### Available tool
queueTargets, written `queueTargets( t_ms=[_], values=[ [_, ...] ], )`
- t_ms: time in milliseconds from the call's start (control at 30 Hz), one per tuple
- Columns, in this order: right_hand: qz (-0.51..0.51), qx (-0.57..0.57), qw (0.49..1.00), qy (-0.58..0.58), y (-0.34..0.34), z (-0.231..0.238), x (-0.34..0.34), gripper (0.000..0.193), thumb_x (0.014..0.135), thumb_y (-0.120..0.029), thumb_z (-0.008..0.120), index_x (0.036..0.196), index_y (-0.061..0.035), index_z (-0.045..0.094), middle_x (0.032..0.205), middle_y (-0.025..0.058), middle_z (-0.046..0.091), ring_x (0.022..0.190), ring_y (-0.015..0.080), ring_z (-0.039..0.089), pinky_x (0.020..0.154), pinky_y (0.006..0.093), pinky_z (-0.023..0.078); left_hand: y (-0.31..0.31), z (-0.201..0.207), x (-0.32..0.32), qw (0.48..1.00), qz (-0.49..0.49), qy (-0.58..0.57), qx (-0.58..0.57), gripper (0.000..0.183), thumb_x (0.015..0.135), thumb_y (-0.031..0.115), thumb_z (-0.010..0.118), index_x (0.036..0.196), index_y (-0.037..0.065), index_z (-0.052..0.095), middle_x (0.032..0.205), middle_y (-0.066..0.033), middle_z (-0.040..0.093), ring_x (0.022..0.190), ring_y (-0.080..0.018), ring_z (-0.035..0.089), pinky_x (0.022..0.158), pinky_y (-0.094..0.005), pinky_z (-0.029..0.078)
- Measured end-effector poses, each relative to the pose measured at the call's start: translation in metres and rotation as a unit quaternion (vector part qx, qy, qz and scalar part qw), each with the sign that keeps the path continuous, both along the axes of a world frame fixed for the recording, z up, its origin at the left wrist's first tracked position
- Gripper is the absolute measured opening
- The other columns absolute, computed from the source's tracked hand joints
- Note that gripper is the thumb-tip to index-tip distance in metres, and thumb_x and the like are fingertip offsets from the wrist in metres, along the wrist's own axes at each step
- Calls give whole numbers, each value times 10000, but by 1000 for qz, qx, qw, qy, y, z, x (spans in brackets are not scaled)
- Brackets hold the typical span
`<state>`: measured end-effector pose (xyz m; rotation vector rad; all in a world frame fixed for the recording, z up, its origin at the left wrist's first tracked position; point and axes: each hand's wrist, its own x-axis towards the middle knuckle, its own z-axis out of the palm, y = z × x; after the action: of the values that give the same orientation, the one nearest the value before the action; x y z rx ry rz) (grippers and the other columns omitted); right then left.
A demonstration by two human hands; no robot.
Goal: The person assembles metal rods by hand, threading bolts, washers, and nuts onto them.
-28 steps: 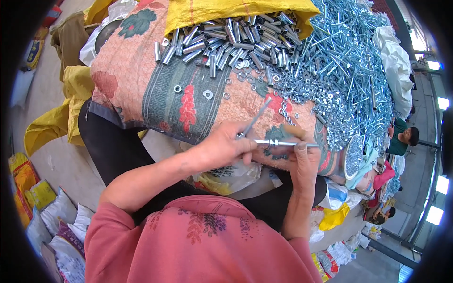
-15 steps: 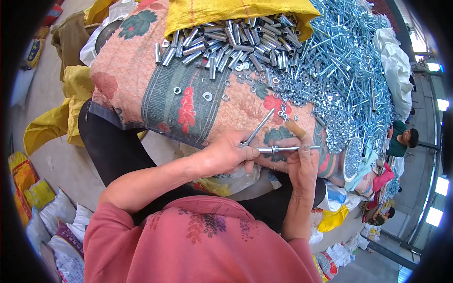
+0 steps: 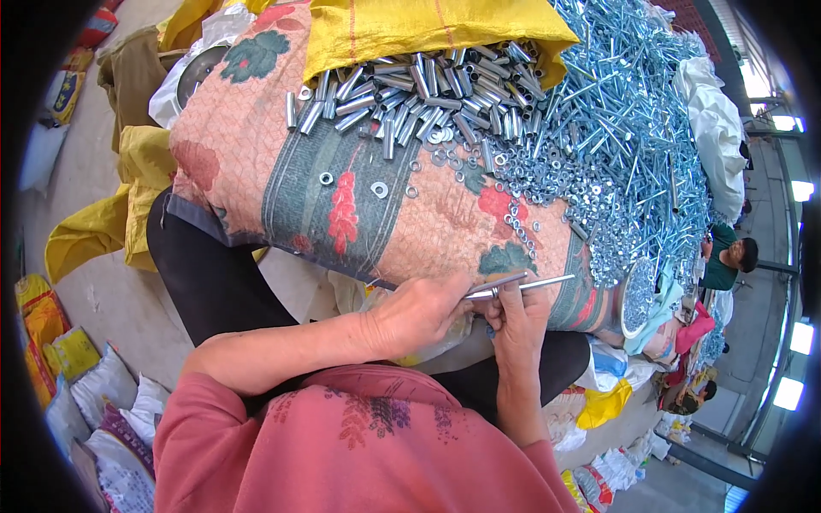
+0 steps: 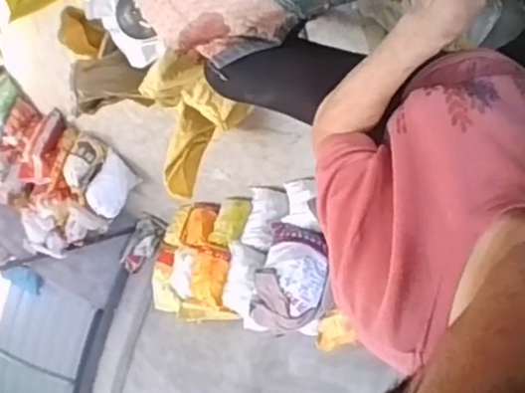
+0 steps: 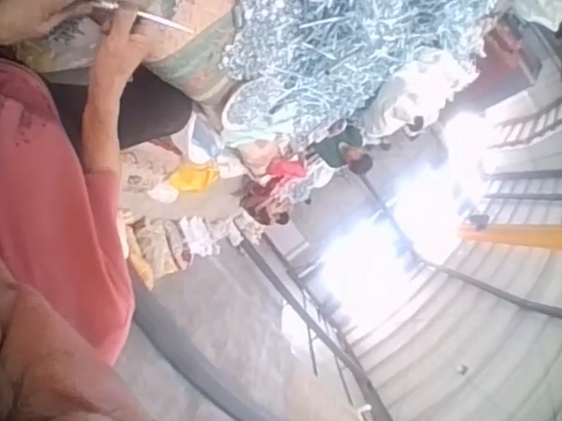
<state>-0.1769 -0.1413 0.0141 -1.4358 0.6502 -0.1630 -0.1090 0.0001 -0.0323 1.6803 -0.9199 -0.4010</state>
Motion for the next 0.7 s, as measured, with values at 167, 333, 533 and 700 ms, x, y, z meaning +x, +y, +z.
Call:
queueTargets(
  t_ms=[167,333,533,700],
  values=[
    [114,-73,989,64,-34,27,-21,149,861,-155,566,897,-13,593,662,-28,503,541,24,423,469,165,318,4,22,25,924,-113,364,-45,184,887,166,529,965,4,489,628,-79,545,490,-170,486,455,-290,388],
    [160,-355,917,88,-38,41,11,247,751,-50,582,985,26,602,668,-28,517,548,45,443,497,201,346,7,26,27,650,-151,726,-169,291,922,170,471,1177,31,447,770,-105,555,505,-95,403,440,-200,313],
    [160,-631,757,-52,-50,-1,70,114,776,-60,598,885,-29,586,806,109,520,657,258,533,588,357,423,9,32,32,601,-120,757,-226,428,914,173,465,1294,47,314,805,-162,576,530,-144,506,443,-250,406],
    [162,-657,734,-48,-51,0,81,65,771,-24,585,832,-34,567,760,125,524,723,289,520,663,394,406,15,41,29,673,-106,711,-175,458,916,179,457,1313,39,276,689,-75,502,411,-91,385,348,-206,283]
  ],
)
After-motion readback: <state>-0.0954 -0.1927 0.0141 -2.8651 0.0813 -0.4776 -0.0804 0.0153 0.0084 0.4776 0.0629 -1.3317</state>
